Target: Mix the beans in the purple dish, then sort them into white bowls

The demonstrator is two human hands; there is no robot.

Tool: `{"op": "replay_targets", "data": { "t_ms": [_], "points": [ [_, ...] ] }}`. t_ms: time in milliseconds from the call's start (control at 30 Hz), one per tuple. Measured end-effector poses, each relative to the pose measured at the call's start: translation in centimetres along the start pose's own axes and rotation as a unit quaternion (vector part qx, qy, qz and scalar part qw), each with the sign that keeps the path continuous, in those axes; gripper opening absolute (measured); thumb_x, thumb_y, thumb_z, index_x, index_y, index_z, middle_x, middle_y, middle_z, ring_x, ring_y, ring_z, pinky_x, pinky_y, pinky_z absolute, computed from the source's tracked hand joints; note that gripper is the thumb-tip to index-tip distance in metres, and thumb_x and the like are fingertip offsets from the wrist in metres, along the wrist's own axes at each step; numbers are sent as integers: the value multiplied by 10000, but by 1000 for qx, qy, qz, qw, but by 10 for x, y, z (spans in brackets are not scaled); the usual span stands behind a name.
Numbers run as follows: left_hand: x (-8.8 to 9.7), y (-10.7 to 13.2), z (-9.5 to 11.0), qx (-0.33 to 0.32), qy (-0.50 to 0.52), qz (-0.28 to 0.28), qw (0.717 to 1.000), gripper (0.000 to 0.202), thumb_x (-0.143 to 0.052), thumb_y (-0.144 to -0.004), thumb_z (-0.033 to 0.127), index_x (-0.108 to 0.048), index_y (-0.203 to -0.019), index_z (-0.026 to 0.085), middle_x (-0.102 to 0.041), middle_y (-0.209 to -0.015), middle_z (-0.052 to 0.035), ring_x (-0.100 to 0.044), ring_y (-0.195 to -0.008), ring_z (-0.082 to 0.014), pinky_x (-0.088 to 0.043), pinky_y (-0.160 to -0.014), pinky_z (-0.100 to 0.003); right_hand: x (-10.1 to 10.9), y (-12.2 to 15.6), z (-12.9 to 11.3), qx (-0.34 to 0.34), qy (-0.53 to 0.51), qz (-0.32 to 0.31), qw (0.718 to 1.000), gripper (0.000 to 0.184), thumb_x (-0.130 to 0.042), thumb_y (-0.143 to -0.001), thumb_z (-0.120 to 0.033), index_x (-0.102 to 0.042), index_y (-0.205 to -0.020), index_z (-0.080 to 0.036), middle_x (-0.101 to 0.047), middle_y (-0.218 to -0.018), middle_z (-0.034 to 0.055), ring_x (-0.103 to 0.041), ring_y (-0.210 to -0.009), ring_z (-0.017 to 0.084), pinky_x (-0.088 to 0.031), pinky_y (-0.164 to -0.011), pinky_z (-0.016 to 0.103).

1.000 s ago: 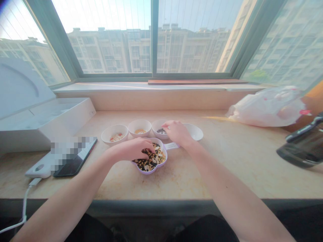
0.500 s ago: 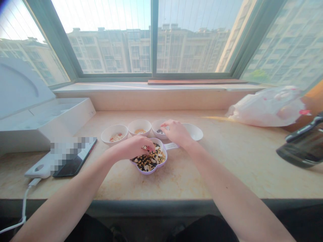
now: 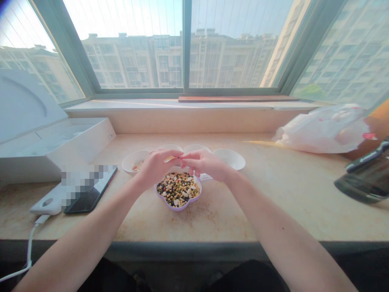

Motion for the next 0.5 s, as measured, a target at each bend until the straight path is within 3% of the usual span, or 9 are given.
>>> {"op": "replay_targets", "data": {
  "t_ms": [100,333,433,500],
  "points": [
    [2,1,0,-13,5,29,999,177,-643,-967,227,-793,-1057,256,-799,-975,-10,-725,-912,-166,-534,-891,-287,-13,0,1,-12,-87,-34,996,458,-781,-775,-599,-766,-893,-157,-727,-930,76,-580,-606,90,-374,-448,190],
    [-3,3,-1,-3,15,2,1000,275,-602,-966,164,-783,-1137,280,-800,-926,-1,-729,-853,-155,-544,-848,-276,-15,-6,11,-7,-155,16,988,443,-823,-740,-594,-754,-853,-171,-688,-874,38,-520,-570,67,-361,-461,195],
    [-5,3,0,11,37,-23,999,283,-590,-990,241,-741,-1228,266,-806,-986,-18,-743,-890,-167,-552,-861,-288,-9,-6,9,7,-125,47,991,458,-794,-753,-613,-745,-805,-160,-668,-760,25,-505,-551,77,-360,-471,207],
    [-7,3,-3,33,45,-39,998,345,-586,-992,265,-683,-1321,239,-802,-1051,-43,-747,-915,-174,-561,-860,-292,-1,-5,7,18,-46,86,995,448,-742,-796,-608,-756,-799,-161,-634,-648,14,-503,-539,101,-365,-477,226]
  ]
}}
Point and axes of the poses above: each hand's wrist, its own y-axis away from the middle knuckle, its own x-axis out of the back of the hand, z = x × y, the point moved 7 cm from there along -y, towards the middle knuckle
